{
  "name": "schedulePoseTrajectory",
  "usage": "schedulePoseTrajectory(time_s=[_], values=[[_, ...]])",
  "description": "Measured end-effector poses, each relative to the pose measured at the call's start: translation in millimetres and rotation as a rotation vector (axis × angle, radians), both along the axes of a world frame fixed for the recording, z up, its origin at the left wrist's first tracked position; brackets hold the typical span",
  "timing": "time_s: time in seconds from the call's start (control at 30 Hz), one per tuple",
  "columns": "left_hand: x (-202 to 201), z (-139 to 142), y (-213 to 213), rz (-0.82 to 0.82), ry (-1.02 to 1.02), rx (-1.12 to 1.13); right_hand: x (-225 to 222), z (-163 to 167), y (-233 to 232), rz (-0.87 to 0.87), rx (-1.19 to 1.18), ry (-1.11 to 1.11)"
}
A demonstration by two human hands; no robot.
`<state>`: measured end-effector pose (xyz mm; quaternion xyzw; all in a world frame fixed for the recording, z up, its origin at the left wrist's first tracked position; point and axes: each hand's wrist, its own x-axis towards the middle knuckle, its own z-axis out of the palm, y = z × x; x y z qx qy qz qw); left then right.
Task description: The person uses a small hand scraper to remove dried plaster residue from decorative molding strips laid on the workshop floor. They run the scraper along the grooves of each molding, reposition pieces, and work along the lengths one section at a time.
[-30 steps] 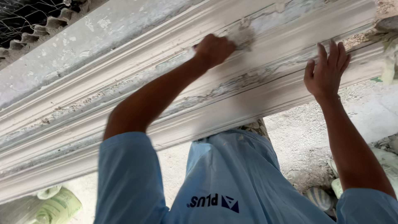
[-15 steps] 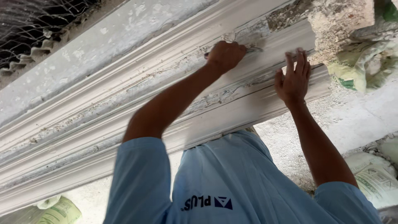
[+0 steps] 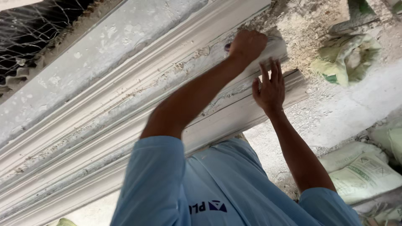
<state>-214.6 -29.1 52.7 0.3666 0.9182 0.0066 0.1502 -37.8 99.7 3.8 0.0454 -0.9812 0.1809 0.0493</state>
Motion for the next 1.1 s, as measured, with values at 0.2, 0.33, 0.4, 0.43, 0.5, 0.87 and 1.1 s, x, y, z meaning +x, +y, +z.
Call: schedulePoseTrajectory(time_s=[0.2, 0.33, 0.4, 0.43, 0.5, 0.87, 1.1], values=[[-2, 12, 0, 0.087, -0.157, -0.087, 0, 2, -4, -0.009, -0.026, -0.002], [-16, 31, 73, 0.08, 0.019, -0.057, -2, 6, -5, -0.02, -0.032, -0.031], [-10, 42, 85, 0.012, 0.076, 0.05, -2, 9, -4, -0.009, -0.028, -0.004], [-6, 45, 82, -0.037, 0.065, 0.116, -1, 10, -4, 0.001, -0.032, 0.012], [2, 53, 57, -0.014, -0.059, 0.237, -1, 12, -3, -0.01, -0.029, 0.013], [389, -15, -276, 1.148, -0.296, 0.962, 0, 0, -9, 0.156, -0.006, 0.093], [560, 11, -360, 1.484, -0.167, 1.077, 66, 1, -131, 0.398, -0.421, 0.184]])
